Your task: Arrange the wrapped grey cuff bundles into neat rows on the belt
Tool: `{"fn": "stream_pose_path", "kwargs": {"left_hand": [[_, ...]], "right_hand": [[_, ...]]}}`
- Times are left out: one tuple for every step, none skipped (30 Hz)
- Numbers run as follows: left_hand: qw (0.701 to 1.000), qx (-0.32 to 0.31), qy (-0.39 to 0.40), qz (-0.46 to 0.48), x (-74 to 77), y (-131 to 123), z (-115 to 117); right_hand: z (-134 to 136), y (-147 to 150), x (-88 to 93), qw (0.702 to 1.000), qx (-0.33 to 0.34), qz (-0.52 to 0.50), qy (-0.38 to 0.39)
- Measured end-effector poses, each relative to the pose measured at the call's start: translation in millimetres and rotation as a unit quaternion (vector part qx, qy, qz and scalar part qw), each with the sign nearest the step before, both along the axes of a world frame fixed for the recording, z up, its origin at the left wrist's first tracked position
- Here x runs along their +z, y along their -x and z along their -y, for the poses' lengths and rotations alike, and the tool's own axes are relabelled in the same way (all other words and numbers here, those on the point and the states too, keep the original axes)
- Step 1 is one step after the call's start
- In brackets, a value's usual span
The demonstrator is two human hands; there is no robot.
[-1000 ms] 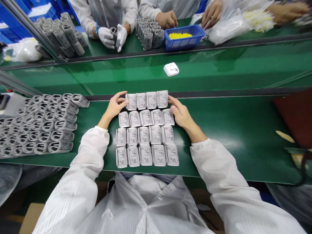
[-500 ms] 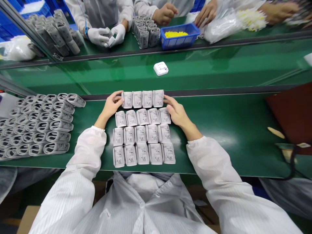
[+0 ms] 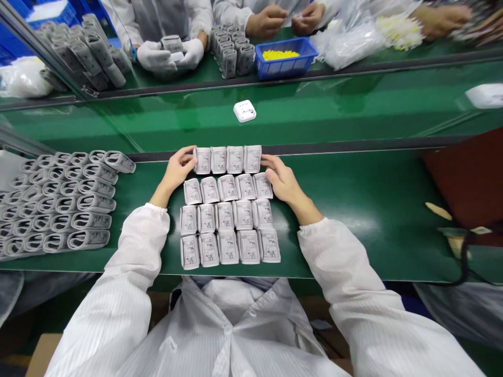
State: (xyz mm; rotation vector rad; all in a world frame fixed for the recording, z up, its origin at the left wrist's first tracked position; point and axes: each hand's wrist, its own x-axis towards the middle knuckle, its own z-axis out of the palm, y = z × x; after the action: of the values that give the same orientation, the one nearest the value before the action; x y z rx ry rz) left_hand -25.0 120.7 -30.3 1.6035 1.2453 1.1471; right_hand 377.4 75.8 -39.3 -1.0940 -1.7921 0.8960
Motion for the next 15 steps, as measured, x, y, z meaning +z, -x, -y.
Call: {"fn": "stream_pose_path", "kwargs": {"left_hand": [[1.0, 0.0, 0.001, 0.0, 0.1, 0.0, 0.1], [1.0, -0.002, 0.002, -0.001, 0.2, 0.1, 0.1], [1.0, -0.004, 0.003, -0.001, 0.2, 0.3, 0.0], [1.0, -0.006, 0.005, -0.002, 0.1, 0.6, -0.2], [1.0, -0.007, 0.005, -0.003, 0.0, 0.9, -0.3], [1.0, -0.008, 0.005, -0.003, 0.0, 1.2, -0.5], [1.0, -0.008, 0.006, -0.003, 0.0, 1.4, -0.6], [1.0, -0.008, 0.006, -0.002, 0.1, 1.6, -0.6], [1.0, -0.007, 0.006, -0.001, 0.1, 1.6, -0.6], [1.0, -0.007, 0.006, -0.001, 0.2, 1.6, -0.6], [1.0, -0.008, 0.006, 0.0, 0.3, 1.5, -0.5], [1.0, -0.008, 0.006, 0.0, 0.4, 1.3, -0.4], [1.0, -0.007, 0.006, 0.001, 0.4, 1.2, -0.3], [1.0, -0.007, 0.006, 0.003, 0.4, 1.0, -0.3], [1.0, -0.005, 0.006, 0.004, 0.4, 0.9, -0.3]], "right_hand": [[-0.1, 0.2, -0.4, 1.0, 0.0, -0.004, -0.001], [-0.3, 0.4, -0.9, 1.0, 0.0, -0.009, -0.001], [-0.4, 0.7, -1.3, 1.0, 0.0, -0.013, -0.002], [-0.5, 0.9, -1.6, 1.0, 0.001, -0.017, -0.002], [-0.6, 1.1, -1.8, 1.0, 0.002, -0.02, -0.003], [-0.6, 1.2, -1.8, 1.0, 0.002, -0.021, -0.003], [-0.7, 1.3, -1.7, 1.0, 0.003, -0.021, -0.003], [-0.7, 1.4, -1.6, 1.0, 0.004, -0.02, -0.003], [-0.7, 1.4, -1.5, 1.0, 0.004, -0.019, -0.003], [-0.7, 1.4, -1.3, 1.0, 0.004, -0.017, -0.003], [-0.8, 1.4, -1.3, 1.0, 0.004, -0.015, -0.004], [-0.9, 1.4, -1.2, 1.0, 0.004, -0.015, -0.005], [-1.0, 1.3, -1.2, 1.0, 0.004, -0.014, -0.007], [-1.2, 1.3, -1.2, 1.0, 0.005, -0.013, -0.009], [-1.4, 1.2, -1.1, 1.0, 0.005, -0.012, -0.01]]}}
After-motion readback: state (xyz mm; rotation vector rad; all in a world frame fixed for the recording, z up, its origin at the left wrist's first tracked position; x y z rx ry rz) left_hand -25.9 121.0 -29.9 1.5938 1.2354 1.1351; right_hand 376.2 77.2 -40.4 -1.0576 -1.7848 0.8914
